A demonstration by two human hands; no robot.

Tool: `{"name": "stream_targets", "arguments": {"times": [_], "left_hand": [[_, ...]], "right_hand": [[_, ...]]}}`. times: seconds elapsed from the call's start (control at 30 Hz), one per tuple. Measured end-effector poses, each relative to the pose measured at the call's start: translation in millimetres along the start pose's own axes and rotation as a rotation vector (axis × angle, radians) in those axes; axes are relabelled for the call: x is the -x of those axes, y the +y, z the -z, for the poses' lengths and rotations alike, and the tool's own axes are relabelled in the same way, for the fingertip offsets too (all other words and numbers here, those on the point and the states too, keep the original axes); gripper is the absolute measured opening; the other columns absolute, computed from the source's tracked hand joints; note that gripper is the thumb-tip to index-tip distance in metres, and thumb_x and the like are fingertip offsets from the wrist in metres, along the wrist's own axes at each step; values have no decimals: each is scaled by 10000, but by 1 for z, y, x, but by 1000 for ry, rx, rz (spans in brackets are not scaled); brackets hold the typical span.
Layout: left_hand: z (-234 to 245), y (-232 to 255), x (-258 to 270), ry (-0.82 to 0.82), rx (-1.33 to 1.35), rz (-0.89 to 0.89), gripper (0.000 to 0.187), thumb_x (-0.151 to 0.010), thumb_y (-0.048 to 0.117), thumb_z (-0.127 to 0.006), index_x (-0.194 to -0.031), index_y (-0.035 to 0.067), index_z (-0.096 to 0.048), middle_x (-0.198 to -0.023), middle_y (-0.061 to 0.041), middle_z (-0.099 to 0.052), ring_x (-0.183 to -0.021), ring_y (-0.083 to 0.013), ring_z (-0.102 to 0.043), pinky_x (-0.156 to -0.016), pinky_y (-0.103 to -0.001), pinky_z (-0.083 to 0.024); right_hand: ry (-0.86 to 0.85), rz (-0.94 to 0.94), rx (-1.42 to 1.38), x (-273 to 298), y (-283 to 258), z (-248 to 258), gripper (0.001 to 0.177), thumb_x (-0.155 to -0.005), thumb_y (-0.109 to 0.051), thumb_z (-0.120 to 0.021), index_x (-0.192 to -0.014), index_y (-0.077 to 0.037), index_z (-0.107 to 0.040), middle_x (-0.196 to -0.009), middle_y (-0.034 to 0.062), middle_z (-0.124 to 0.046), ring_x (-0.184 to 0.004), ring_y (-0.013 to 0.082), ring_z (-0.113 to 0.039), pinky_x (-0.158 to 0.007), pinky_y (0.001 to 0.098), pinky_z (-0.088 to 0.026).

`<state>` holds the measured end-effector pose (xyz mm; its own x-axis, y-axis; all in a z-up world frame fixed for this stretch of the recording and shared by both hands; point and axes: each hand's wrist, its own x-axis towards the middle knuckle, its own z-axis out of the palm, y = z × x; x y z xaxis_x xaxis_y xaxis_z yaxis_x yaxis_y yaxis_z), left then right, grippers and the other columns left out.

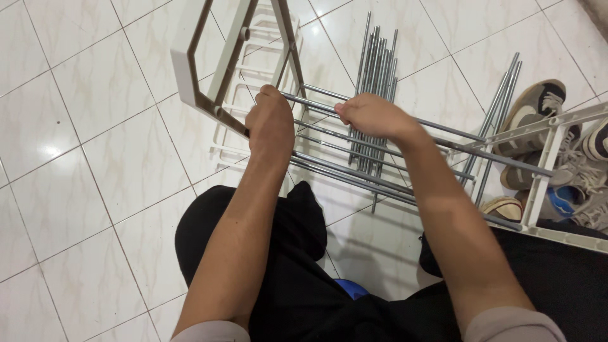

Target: The person assembles a metal shoe rack by inserting metal rods into the slots of white plastic side frames. They repeatedly pick up rods, align them with the frame holes, and push them through to form the rack structure.

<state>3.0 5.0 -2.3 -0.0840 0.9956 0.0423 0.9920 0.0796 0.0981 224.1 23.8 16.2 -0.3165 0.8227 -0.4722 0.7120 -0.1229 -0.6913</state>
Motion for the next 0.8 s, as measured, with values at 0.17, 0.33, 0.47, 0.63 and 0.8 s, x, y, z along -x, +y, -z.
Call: {"name": "stream_targets", "arguments": {"times": [0.17,0.33,0.47,0.63,0.8], "left_hand": [[0,2,-2,-2,-1,4,432,-851,68,-729,-1188,-108,-523,-988,-173,-694,-804,-292,-760,-623,-363,-619],[3,3,0,-23,-16,-2,440,-874,82,-726,-1203,-113,-508,-1012,-184,-689,-791,-296,-761,-603,-359,-622],[8,-2,0,-50,52,0,554,-900,66,-691,-1342,-110,-408,-996,-202,-682,-766,-315,-752,-596,-377,-613],[10,-3,2,-136,103,28,397,-923,80,-619,-1237,-101,-458,-1070,-221,-660,-863,-353,-744,-691,-411,-618],[7,-3,3,-30,176,38,379,-952,83,-567,-1261,-107,-456,-1065,-242,-655,-851,-383,-736,-677,-441,-607]], "right_hand": [[481,266,405,43,-27,-18,346,-958,-445,-671,-922,-104,-713,-777,85,-694,-718,278,-651,-606,400,-486],[790,639,797,50,-28,-30,240,-997,-317,-718,-893,-115,-640,-793,32,-619,-765,204,-654,-587,329,-503],[889,679,903,49,-31,-37,220,-991,-291,-684,-874,-125,-601,-780,9,-569,-733,175,-617,-578,328,-503],[844,634,864,49,-35,-40,233,-1025,-283,-659,-856,-131,-609,-758,13,-609,-714,186,-641,-573,329,-525],[592,280,592,50,-48,-41,251,-1039,-326,-597,-919,-116,-662,-862,62,-723,-777,296,-693,-649,441,-552]]}}
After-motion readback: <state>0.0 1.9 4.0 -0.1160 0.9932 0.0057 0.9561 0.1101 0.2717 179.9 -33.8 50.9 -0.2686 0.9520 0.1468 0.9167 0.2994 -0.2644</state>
